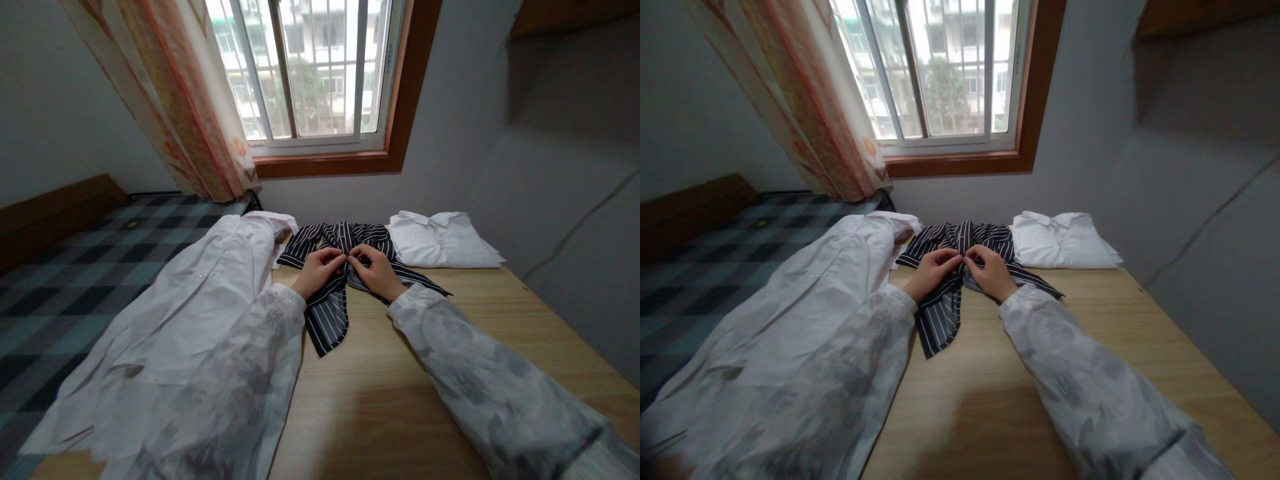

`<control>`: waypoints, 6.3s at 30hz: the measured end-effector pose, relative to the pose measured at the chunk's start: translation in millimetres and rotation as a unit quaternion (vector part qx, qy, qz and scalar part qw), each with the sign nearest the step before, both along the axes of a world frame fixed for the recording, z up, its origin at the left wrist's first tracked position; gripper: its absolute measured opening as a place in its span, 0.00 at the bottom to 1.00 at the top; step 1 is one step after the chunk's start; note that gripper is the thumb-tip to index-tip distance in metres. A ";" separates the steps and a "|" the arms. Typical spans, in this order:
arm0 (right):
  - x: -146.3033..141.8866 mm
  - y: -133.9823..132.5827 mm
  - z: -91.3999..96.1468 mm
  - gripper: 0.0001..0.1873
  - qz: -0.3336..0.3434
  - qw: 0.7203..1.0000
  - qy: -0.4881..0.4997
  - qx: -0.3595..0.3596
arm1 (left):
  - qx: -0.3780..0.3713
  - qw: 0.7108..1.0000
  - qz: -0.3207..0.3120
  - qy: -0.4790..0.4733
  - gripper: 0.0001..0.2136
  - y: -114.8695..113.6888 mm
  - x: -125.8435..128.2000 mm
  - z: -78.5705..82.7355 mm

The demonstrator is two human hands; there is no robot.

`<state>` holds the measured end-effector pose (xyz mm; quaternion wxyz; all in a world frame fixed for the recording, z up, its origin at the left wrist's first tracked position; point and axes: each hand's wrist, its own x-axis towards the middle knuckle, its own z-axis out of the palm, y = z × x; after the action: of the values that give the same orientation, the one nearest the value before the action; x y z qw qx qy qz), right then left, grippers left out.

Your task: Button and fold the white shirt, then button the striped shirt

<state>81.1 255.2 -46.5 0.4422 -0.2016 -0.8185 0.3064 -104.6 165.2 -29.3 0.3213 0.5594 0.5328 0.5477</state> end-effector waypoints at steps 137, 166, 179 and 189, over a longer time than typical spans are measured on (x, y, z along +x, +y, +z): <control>35.2 9.2 80.6 0.09 0.137 0.987 -0.088 -0.015 | 0.187 0.821 -0.088 0.532 0.09 -34.9 -0.7 100.6; 41.6 13.1 77.9 0.13 0.177 0.977 -0.101 -0.058 | 0.174 0.867 -0.061 0.463 0.08 -31.3 -4.9 96.9; 40.6 12.3 75.9 0.16 0.203 0.970 -0.110 -0.070 | 0.146 0.901 -0.077 0.401 0.08 -27.9 -8.1 91.2; 42.3 10.7 74.3 0.15 0.191 0.976 -0.091 -0.051 | 0.108 0.916 -0.057 0.383 0.06 -24.2 -5.9 86.8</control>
<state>123.5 265.9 27.8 0.2883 -0.0906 -0.8621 0.4067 -110.6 141.1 57.5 0.0611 0.7871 0.5199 0.3263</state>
